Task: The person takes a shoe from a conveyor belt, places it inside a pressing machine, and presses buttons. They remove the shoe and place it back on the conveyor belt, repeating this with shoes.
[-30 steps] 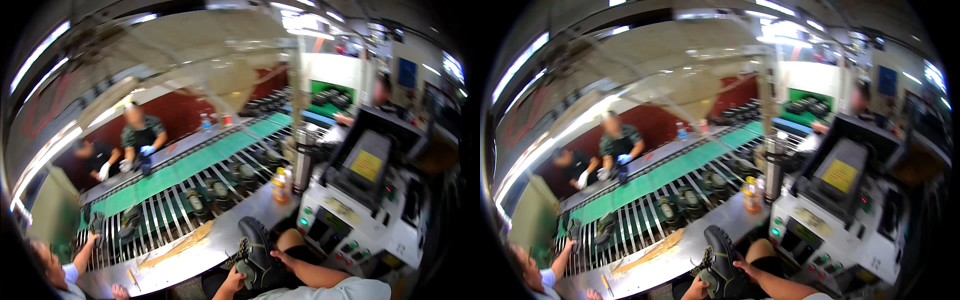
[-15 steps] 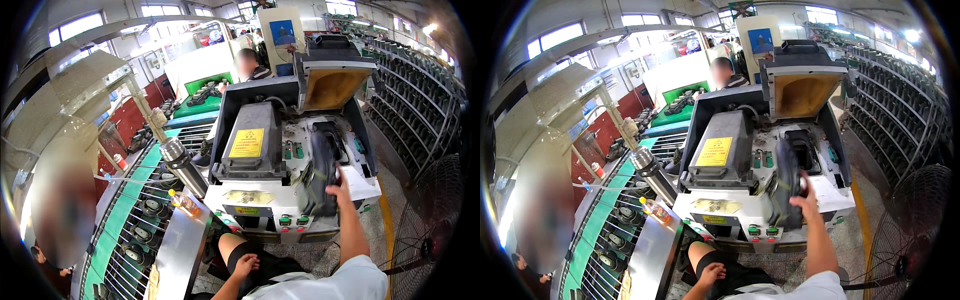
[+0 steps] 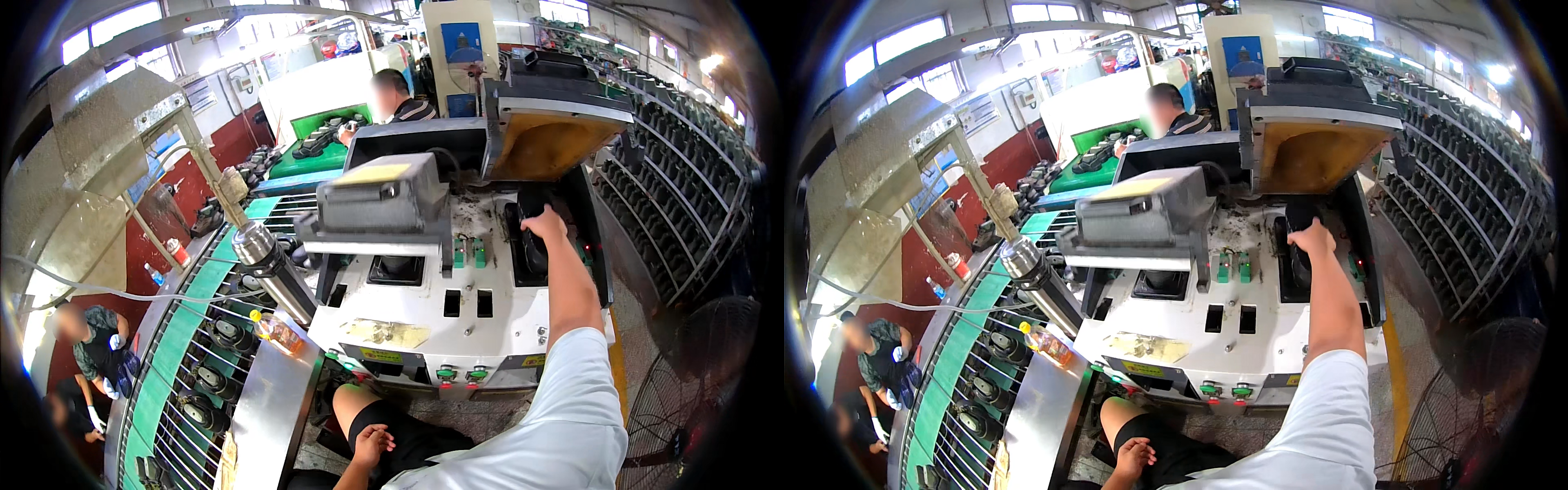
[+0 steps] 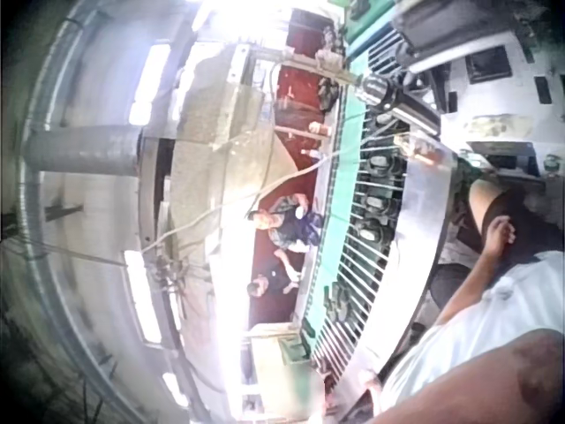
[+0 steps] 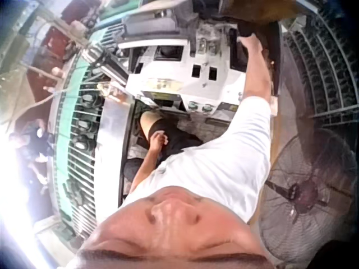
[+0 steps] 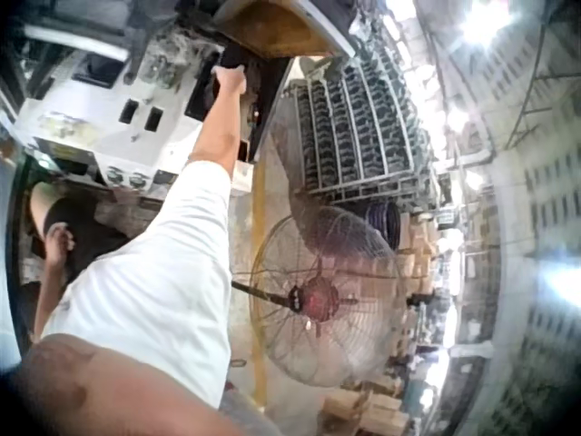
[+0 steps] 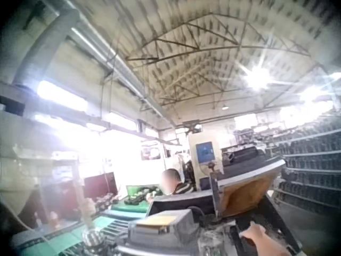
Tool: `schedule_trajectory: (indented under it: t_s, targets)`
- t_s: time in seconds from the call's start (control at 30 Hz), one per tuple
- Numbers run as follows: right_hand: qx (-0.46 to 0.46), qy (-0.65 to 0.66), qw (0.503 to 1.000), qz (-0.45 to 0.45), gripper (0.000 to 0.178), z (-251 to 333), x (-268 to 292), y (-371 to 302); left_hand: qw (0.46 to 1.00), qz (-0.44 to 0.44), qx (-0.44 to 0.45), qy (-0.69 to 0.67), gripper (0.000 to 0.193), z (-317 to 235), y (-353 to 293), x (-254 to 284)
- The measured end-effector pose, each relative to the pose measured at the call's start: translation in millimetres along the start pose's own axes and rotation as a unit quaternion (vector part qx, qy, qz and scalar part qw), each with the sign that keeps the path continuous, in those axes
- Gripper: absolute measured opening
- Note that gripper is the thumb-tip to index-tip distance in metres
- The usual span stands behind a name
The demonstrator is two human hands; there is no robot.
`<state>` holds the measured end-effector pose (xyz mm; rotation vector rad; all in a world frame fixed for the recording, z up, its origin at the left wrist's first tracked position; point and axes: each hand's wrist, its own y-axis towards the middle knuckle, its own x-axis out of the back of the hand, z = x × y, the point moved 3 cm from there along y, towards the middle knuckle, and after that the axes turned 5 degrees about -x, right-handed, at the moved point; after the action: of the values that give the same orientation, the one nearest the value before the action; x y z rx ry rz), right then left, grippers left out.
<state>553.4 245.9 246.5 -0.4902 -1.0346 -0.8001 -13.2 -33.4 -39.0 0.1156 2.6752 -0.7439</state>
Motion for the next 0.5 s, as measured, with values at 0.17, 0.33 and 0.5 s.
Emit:
schedule_trajectory:
  t_s: [0.17,0.33,0.5]
  targets:
    - [0.020,-0.001,0.999,-0.027,0.082,-18.4,-24.2,5.4,0.997,-0.012,0.058,0.044,0.022,-8.9,11.7,-13.1]
    - [0.307,0.094,0.916,-0.239,0.047,-85.6,-34.0,-62.5,0.960,0.034,0.093,0.262,0.027,-29.5,35.4,-57.6]
    - [0.009,0.412,0.857,-0.310,0.007,-273.6,-57.6,-199.7,0.808,0.287,-0.145,0.494,0.030,-18.3,70.0,-156.2]
